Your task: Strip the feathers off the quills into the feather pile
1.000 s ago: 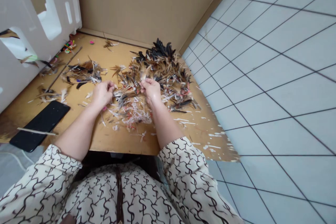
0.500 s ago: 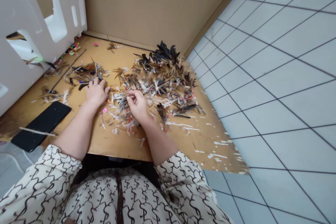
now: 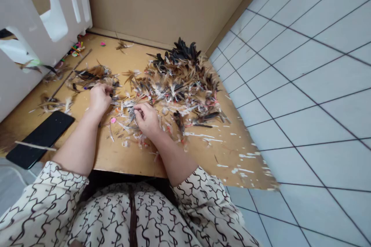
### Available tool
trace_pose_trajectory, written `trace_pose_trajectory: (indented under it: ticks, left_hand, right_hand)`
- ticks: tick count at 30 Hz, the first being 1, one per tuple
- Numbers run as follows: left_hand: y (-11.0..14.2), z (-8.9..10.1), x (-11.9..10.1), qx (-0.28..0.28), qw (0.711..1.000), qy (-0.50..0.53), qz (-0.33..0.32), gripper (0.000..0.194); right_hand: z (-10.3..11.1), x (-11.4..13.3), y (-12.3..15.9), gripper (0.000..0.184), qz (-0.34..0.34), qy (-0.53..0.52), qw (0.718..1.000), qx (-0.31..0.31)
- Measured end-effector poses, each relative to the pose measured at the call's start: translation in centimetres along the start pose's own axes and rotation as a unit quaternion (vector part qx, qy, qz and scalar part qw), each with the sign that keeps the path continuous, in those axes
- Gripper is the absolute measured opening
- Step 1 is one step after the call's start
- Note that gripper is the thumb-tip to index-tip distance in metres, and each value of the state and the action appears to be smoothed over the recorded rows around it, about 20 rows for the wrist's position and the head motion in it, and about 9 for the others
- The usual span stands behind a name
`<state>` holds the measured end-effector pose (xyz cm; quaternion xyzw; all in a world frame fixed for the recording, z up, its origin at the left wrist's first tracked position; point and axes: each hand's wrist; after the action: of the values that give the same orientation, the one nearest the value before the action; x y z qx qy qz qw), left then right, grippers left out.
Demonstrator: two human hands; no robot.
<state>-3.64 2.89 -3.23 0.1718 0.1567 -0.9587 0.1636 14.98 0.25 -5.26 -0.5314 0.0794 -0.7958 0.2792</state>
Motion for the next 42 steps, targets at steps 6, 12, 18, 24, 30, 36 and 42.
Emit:
trace_pose_trajectory:
  ticks: [6,12,18,24,30,36,42]
  left_hand:
    - [-0.3,-0.1,0.5,-0.066,0.987,0.116,0.086,0.028]
    - [-0.2,0.9,-0.3,-0.108,0.938,0.287,0.159,0.015]
    - [-0.3,1.6,-0.2,-0.155,0.888,0.394,0.178,0.014]
    - [1.1,2.0,-2.2,-0.150,0.836,0.503,0.162,0.017]
    - [3.3,1.2,-4.9,0.066,0.735,0.653,0.171,0.016]
    - [4.6,0.5,-5.6,0.204,0.703,0.661,0.169,0.019]
    - [4.6,0.7,-5.5,0.257,0.728,0.618,0.151,0.015]
  right_hand:
    - [-0.1,-0.3,0.0,0.017,0.006,0.010,1.000,0.005]
    - [-0.2,-0.2,0.1,0.017,0.009,0.009,1.000,0.004]
    - [-0.3,-0.4,0.0,0.015,0.006,-0.020,1.000,-0.010]
    - [-0.3,-0.1,-0.1,0.011,-0.028,-0.087,0.995,-0.032]
    - [-0.7,0.4,-0.3,0.013,-0.109,-0.239,0.964,-0.039]
    - [-0.4,0.9,-0.7,0.021,-0.128,-0.323,0.931,-0.111]
    - [-0.1,0.5,-1.0,0.022,-0.185,-0.344,0.909,-0.147]
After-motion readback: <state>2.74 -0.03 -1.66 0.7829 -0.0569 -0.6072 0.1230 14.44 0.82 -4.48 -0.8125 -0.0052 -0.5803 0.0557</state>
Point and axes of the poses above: each hand's wrist, its own y-axis away from the middle knuckle, its own z-axis out of the back of the hand, x = y × z, and after that the axes turned 14 degrees about -y, right-handed
